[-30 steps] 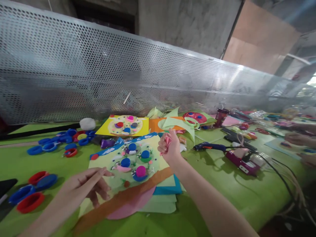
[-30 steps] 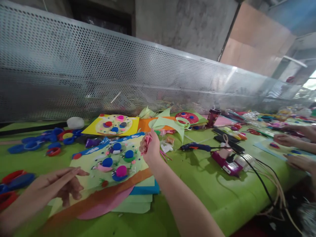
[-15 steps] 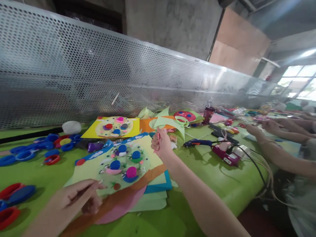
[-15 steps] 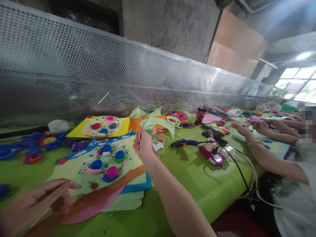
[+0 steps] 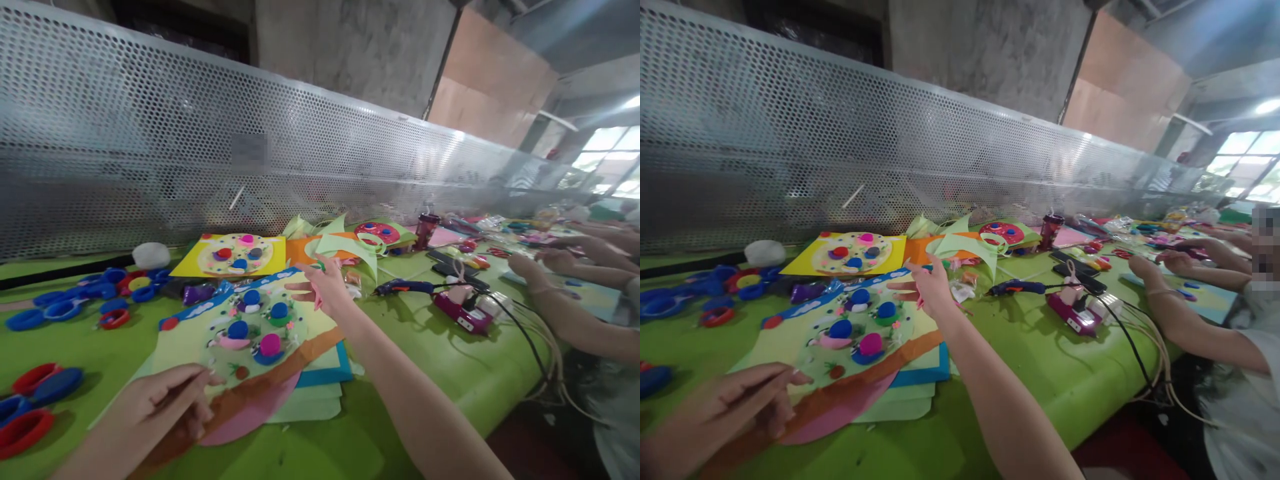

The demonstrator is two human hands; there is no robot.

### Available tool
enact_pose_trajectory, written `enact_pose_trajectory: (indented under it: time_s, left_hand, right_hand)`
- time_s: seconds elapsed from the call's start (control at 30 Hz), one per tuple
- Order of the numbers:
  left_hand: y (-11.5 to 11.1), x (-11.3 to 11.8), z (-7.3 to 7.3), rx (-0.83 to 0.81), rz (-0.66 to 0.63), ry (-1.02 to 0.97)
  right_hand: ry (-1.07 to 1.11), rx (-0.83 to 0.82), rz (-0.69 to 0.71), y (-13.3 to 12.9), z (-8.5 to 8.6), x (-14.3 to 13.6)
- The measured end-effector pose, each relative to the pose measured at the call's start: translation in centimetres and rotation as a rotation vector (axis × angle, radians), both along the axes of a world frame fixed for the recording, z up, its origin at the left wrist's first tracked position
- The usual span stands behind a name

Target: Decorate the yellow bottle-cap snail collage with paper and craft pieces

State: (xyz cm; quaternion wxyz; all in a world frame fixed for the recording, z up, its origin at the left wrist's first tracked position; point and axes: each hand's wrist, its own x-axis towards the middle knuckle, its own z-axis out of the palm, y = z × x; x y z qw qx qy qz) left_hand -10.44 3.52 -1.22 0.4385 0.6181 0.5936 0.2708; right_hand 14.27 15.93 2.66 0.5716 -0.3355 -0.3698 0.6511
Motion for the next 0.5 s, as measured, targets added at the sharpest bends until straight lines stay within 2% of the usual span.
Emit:
enact_pose_trajectory:
  time_s: [0.27,0.4,0.5]
  left_hand:
    - [-0.5,1.0,1.3,0.003,-0.036,0.033]
    - [-1.5,2.4,2.3,0.085,0.058,0.003]
    - [-1.6,2.4,2.8,0.1,0.126,0.02]
  right_hand:
    - [-0.107,0.018,0.093,0.5,0.3,0.5]
    - [-0.123,0.043,0.063,0.2,0.8,0.9]
    - [-0.132,0.06,0.028,0.0,1.1,1.1]
